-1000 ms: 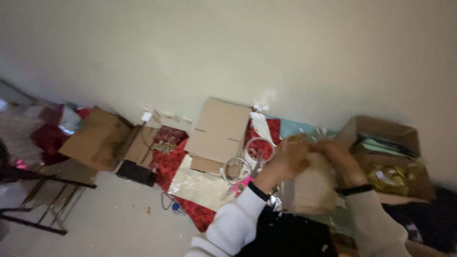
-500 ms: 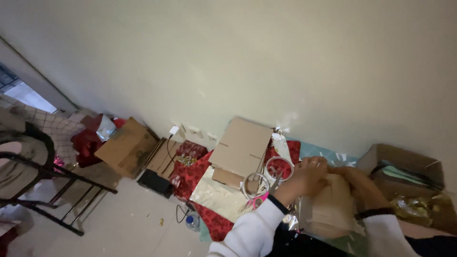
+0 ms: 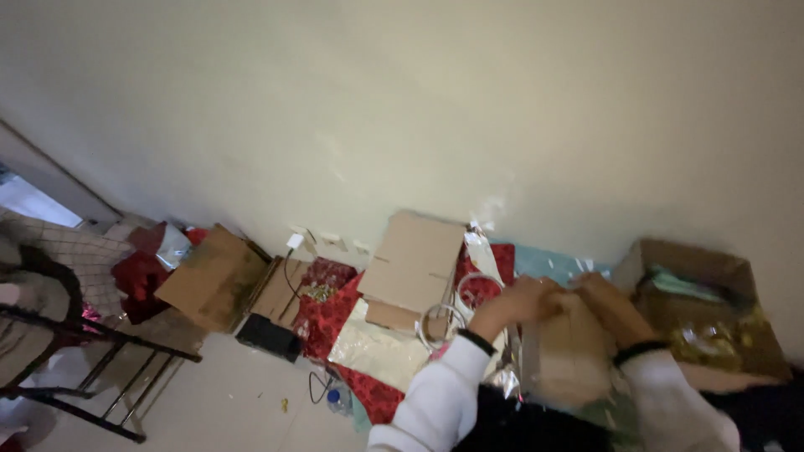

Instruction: Assembling a small cardboard gift box and sealing it with tape using scissors.

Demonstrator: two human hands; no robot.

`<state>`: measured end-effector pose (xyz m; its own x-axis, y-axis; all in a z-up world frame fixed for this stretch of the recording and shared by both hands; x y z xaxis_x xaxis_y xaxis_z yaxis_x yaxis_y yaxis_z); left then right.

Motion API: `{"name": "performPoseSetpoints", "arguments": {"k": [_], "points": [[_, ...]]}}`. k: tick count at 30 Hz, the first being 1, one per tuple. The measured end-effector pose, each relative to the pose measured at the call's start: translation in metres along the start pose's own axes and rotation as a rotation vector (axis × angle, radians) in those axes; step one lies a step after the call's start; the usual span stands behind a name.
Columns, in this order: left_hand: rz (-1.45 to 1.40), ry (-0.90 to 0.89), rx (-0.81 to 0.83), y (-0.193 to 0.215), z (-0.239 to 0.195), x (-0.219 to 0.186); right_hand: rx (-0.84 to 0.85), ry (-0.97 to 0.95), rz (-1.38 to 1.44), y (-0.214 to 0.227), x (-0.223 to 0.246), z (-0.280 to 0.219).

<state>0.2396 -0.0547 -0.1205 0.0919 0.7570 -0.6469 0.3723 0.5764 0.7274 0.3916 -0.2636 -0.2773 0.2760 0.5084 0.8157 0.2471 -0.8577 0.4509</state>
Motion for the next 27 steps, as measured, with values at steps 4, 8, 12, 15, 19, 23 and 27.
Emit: {"name": "performPoseSetpoints", "arguments": {"k": [4, 8, 12, 15, 19, 23, 27], "points": [[-0.308, -0.143, 0.000, 0.006, -0.010, 0.005, -0.150, 0.208, -0.308, 0.011, 0.056, -0.071], [-0.370, -0.164, -0.001, 0.043, -0.051, -0.027, -0.156, 0.222, -0.182, 0.028, 0.136, -0.180], [-0.432, -0.121, -0.026, 0.034, -0.044, -0.017, -0.161, 0.101, -0.046, 0.025, 0.181, -0.254], [-0.467, -0.110, -0.043, 0.023, -0.037, -0.009, -0.135, 0.071, -0.031, 0.024, 0.169, -0.243], [-0.435, -0.108, -0.048, 0.032, -0.044, -0.017, -0.144, 0.076, -0.060, 0.021, 0.162, -0.235], [-0.487, -0.092, -0.032, 0.036, -0.059, -0.026, -0.100, 0.102, -0.127, 0.022, 0.156, -0.222], [-0.581, -0.110, -0.026, 0.029, -0.052, -0.016, -0.042, 0.120, -0.183, 0.024, 0.197, -0.269]]}}
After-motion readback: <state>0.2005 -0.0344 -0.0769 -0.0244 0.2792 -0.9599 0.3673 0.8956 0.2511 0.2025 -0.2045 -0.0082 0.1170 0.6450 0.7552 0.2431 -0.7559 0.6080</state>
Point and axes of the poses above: each hand's wrist, its own z-axis towards the middle knuckle, its own y-axis out of the back of the hand, x = y × z, the point moved 2 cm from there along z, towards the middle knuckle, and after that the axes turned 3 degrees about -z, right-handed, at the moved point
